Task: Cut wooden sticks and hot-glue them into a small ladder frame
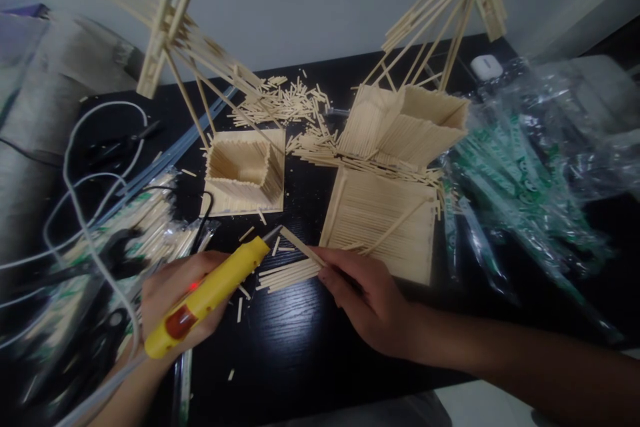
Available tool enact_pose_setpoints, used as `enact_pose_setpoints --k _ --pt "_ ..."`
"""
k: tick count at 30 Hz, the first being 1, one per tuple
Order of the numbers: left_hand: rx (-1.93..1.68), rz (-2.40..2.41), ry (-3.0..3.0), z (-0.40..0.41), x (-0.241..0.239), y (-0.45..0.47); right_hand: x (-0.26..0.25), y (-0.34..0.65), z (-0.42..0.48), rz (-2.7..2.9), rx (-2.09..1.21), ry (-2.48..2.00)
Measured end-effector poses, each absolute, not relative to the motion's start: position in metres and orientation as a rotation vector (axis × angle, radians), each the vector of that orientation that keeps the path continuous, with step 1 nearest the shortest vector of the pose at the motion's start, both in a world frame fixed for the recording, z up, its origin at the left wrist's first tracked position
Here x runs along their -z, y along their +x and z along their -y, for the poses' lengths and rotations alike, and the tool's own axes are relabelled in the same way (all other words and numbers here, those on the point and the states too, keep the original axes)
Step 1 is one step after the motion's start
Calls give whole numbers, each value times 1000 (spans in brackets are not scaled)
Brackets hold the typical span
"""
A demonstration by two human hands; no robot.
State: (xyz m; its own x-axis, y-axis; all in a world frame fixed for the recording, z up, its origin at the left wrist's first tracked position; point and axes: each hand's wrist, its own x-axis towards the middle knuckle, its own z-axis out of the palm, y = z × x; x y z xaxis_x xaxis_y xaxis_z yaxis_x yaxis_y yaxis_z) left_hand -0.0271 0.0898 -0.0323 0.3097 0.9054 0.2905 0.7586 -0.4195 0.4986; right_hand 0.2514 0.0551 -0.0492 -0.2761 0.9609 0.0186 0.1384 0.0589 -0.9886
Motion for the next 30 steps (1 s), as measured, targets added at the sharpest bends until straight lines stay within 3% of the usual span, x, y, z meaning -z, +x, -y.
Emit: enact_pose_setpoints --k 9,30 --pt "-717 -1306 2456 -96 34 -30 46 251 -58 1524 -1353 -1098" --pt "-680 -1375 2352 -93 37 -28 49 251 -57 1419 -1582 -1073"
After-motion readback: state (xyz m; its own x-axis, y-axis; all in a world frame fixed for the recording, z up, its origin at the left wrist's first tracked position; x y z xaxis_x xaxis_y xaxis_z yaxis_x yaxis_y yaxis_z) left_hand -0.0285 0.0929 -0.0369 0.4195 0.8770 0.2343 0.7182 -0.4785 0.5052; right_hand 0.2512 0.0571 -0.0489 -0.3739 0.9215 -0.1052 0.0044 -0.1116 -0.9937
